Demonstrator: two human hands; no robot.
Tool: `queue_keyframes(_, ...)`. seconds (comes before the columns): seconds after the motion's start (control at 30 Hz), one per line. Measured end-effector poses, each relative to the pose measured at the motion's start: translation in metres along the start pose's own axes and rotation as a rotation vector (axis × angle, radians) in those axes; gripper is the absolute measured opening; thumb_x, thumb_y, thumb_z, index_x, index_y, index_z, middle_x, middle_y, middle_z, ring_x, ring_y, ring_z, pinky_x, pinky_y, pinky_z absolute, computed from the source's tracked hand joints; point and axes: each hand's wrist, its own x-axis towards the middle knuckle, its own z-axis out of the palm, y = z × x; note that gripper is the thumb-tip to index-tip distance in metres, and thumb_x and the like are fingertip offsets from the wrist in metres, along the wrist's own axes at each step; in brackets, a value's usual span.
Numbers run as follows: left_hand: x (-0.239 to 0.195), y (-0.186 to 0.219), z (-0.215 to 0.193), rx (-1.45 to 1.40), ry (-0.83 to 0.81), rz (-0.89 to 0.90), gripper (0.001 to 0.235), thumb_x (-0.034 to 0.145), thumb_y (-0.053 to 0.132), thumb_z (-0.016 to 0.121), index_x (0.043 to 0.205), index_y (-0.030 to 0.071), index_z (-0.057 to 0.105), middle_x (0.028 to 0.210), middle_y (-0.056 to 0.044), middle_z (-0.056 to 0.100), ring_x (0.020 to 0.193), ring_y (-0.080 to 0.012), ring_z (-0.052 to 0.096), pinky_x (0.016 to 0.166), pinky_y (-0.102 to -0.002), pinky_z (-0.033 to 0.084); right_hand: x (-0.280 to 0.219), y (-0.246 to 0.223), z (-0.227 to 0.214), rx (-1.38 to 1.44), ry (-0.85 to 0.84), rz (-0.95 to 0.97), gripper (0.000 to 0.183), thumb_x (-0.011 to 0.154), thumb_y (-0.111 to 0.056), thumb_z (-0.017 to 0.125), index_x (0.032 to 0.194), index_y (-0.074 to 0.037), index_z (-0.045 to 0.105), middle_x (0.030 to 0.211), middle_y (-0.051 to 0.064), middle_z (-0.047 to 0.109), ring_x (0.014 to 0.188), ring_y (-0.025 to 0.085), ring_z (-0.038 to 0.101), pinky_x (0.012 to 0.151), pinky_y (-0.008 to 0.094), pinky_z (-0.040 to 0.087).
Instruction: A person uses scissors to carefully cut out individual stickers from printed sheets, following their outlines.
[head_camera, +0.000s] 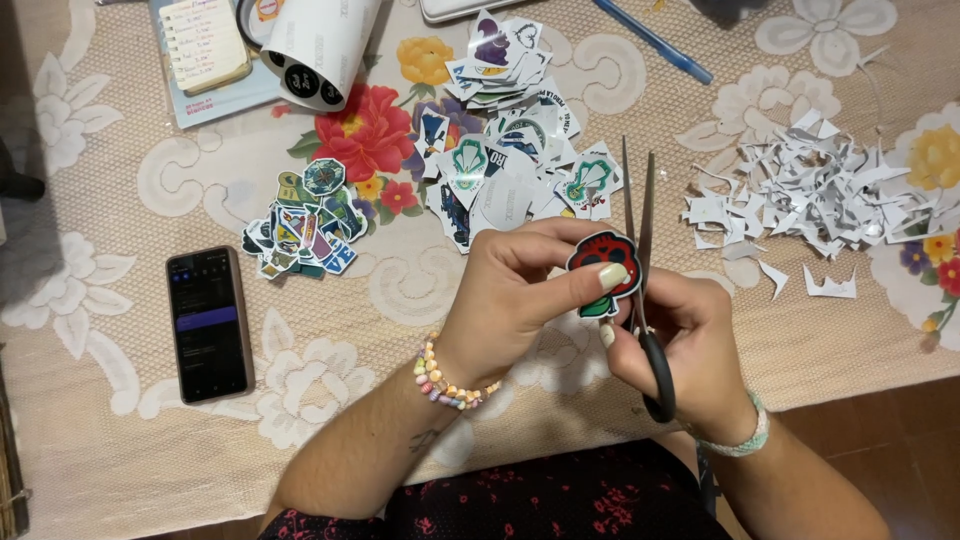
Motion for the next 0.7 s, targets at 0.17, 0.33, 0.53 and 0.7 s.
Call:
queue_keyframes(0.17,0.001,0.004,-0.001,0.003,-0.015,0.002,0.004,0.088,0.012,0.075,0.085,0.009,0.076,0.102,-0.008,0.074,0.094,-0.0123,0.067,0.089,-0.026,0.055,0.002,-0.004,0.0,0.006,-0.002,-0.002,0.013,0.075,-0.004,0.061,0.068,-0.009,0.051,0.061,-0.006,0.041,0.057,0.004,0.032,0.051,0.021,0.027)
queue_keyframes(0.33,0.003,0.005,-0.002,-0.01,-0.021,-0.014,0.004,0.088,0.01,0.075,0.088,0.006,0.076,0.102,-0.011,0.075,0.094,-0.0135,0.068,0.087,-0.028,0.056,0.001,-0.003,-0.002,-0.003,-0.003,0.004,0.012,0.074,-0.003,0.061,0.069,-0.01,0.053,0.061,-0.007,0.042,0.058,0.004,0.033,0.053,0.02,0.028)
queue_keyframes(0.53,0.006,0.006,-0.002,-0.051,-0.008,-0.046,0.002,0.086,0.006,0.076,0.087,0.005,0.077,0.095,-0.01,0.075,0.088,-0.0121,0.067,0.081,-0.026,0.055,0.001,0.004,-0.003,0.012,0.006,0.011,0.015,0.077,-0.004,0.067,0.069,-0.01,0.056,0.06,-0.007,0.045,0.056,0.003,0.034,0.052,0.02,0.027)
queue_keyframes(0.7,0.005,-0.008,-0.008,-0.107,0.06,-0.07,0.007,0.087,0.011,0.077,0.088,0.004,0.078,0.1,-0.011,0.077,0.093,-0.0134,0.07,0.086,-0.026,0.056,0.003,0.016,-0.006,0.13,0.138,-0.013,0.017,0.085,-0.014,0.076,0.084,-0.009,0.059,0.082,0.001,0.064,0.072,0.009,0.056,0.068,0.021,0.048)
